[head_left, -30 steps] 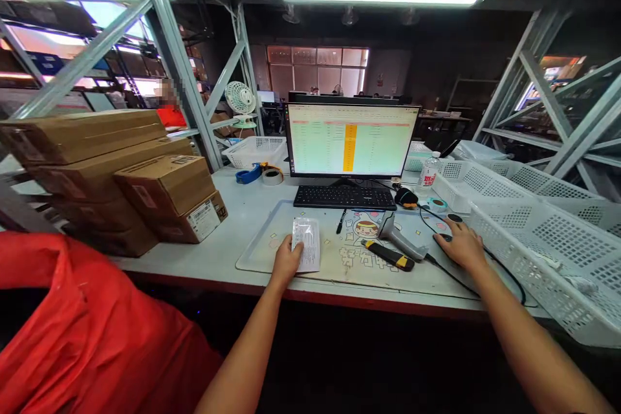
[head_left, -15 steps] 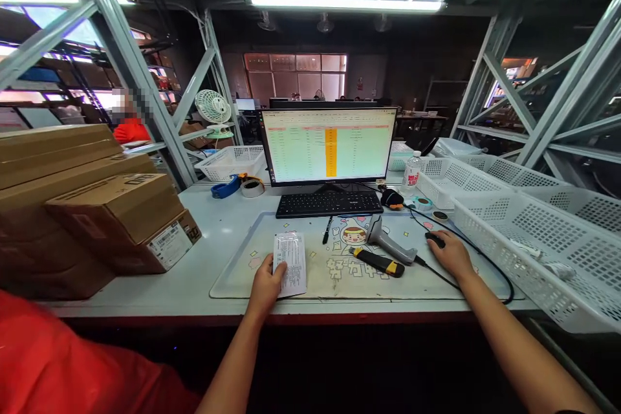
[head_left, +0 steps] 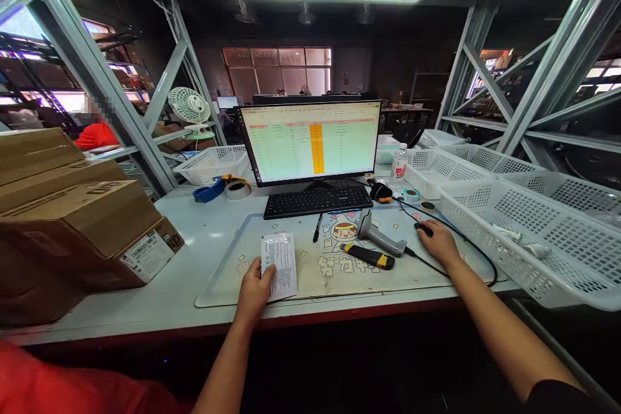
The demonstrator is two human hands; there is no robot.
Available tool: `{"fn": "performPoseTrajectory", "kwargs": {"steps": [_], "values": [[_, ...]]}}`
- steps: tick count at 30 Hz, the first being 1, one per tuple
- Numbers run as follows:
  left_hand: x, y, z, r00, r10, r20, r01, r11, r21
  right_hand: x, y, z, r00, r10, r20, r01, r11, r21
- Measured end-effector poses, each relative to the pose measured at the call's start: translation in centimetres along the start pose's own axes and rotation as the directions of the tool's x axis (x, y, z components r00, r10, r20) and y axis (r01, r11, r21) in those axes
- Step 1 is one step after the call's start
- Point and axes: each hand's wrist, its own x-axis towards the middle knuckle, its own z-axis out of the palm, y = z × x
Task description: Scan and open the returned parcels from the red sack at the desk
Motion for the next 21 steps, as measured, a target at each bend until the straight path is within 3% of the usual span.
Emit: {"fn": "performPoseTrajectory", "kwargs": {"steps": [21], "values": [[-0.06,0.08,0.16,1.0,-0.008,-0.003,0.008,0.999,-0.033,0.0,0.11,0.0,1.0,-0.023,-0.005,0.023,1.0,0.019]]}}
